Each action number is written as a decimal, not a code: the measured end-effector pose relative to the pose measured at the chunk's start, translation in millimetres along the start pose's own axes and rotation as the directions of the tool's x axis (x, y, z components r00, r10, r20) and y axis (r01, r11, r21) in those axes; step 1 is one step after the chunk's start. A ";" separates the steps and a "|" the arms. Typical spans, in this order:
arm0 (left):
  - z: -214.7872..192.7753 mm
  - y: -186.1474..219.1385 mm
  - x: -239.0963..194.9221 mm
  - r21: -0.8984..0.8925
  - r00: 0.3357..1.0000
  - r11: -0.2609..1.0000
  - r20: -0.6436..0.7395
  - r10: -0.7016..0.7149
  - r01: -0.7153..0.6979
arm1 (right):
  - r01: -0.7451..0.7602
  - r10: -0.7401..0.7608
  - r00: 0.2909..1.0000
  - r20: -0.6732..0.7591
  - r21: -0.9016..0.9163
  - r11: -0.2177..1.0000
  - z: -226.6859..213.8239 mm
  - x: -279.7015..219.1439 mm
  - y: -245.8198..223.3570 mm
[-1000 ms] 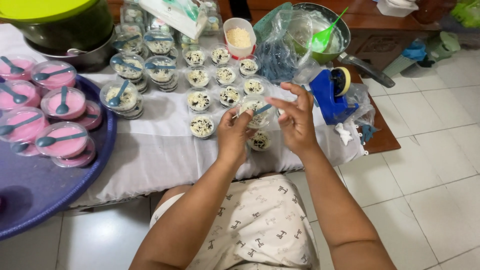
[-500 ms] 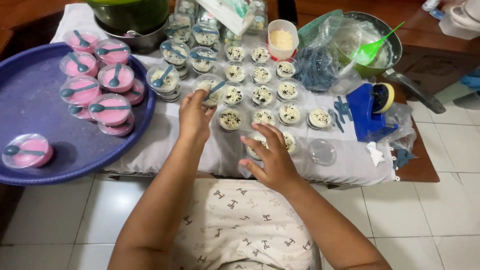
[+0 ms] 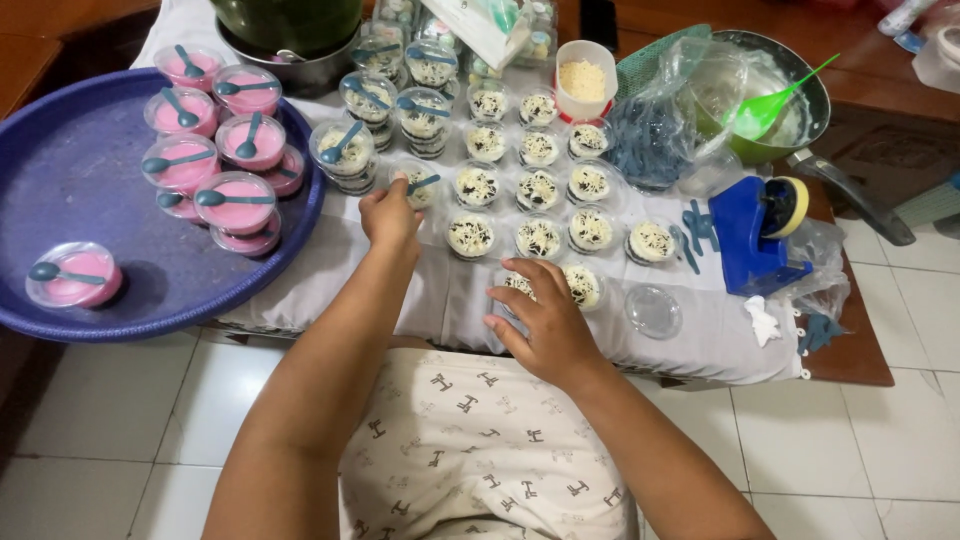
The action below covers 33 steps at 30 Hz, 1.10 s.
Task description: Placing lids on small plastic dessert containers and organizing them on a table.
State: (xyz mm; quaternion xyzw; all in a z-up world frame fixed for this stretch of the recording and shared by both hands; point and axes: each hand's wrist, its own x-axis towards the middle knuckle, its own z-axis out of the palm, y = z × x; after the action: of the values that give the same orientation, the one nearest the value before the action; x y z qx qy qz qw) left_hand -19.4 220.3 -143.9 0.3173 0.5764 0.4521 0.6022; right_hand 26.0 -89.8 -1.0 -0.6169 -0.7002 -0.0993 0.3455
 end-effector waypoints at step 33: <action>213.4 97.3 -4.6 0.558 0.537 -0.498 0.819 0.201 -0.664 | -0.047 0.026 0.991 0.129 0.165 0.985 -35.6 4.1 -3.0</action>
State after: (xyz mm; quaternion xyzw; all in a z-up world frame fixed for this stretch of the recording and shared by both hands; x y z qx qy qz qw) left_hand 173.0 283.7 -25.5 0.9276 0.3681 0.0145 -0.0623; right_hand 36.0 -107.4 28.7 -0.6033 -0.7151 0.0058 0.3530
